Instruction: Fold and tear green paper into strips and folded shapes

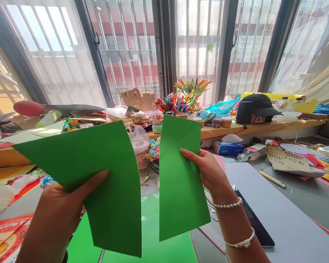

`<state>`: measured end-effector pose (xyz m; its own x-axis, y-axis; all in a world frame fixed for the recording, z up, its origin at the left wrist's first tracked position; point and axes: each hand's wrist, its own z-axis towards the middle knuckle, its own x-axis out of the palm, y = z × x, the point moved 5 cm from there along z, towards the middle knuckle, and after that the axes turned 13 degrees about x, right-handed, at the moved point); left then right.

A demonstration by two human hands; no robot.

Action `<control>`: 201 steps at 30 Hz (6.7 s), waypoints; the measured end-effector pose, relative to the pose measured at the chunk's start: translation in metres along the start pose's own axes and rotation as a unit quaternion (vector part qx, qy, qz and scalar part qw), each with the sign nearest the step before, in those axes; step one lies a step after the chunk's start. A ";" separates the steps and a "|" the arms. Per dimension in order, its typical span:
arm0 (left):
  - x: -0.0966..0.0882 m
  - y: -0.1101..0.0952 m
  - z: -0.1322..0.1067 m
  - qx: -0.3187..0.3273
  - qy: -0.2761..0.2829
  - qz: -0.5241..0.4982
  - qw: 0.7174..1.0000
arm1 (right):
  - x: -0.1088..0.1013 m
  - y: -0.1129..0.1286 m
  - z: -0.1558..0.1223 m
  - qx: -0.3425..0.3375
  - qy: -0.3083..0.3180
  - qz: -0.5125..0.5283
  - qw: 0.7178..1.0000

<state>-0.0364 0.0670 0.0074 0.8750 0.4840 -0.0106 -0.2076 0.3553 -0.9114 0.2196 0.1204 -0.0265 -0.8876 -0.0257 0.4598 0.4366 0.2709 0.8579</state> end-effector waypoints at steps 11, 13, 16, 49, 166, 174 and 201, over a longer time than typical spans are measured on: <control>0.049 0.103 0.018 -0.024 0.443 0.217 0.869 | -0.022 0.007 0.009 -0.055 -0.063 0.010 0.996; 0.050 0.114 0.021 -0.001 0.422 0.245 0.873 | -0.017 0.003 0.012 -0.059 -0.040 0.009 0.997; 0.046 0.109 0.026 0.032 0.384 0.270 0.882 | -0.006 -0.004 0.013 -0.058 -0.013 0.005 0.998; 0.039 0.166 -0.063 -0.330 0.246 -0.200 0.889 | 0.004 -0.129 -0.026 -0.345 -0.043 -0.627 0.697; 0.055 0.128 -0.095 -0.133 0.499 0.015 0.856 | -0.001 -0.156 -0.021 0.067 0.049 -0.404 0.911; 0.049 0.126 -0.093 -0.073 0.514 0.032 0.854 | 0.002 -0.153 -0.027 0.081 0.053 -0.425 0.900; 0.049 0.113 -0.095 0.084 0.527 0.154 0.831 | -0.016 -0.138 -0.023 0.048 0.121 -0.502 0.855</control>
<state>0.0250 0.0549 -0.1349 0.6474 -0.3661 -0.6684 -0.4737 0.4937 -0.7293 0.1769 0.0609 -0.1471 -0.7468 -0.4863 -0.4536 -0.5521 0.0732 0.8306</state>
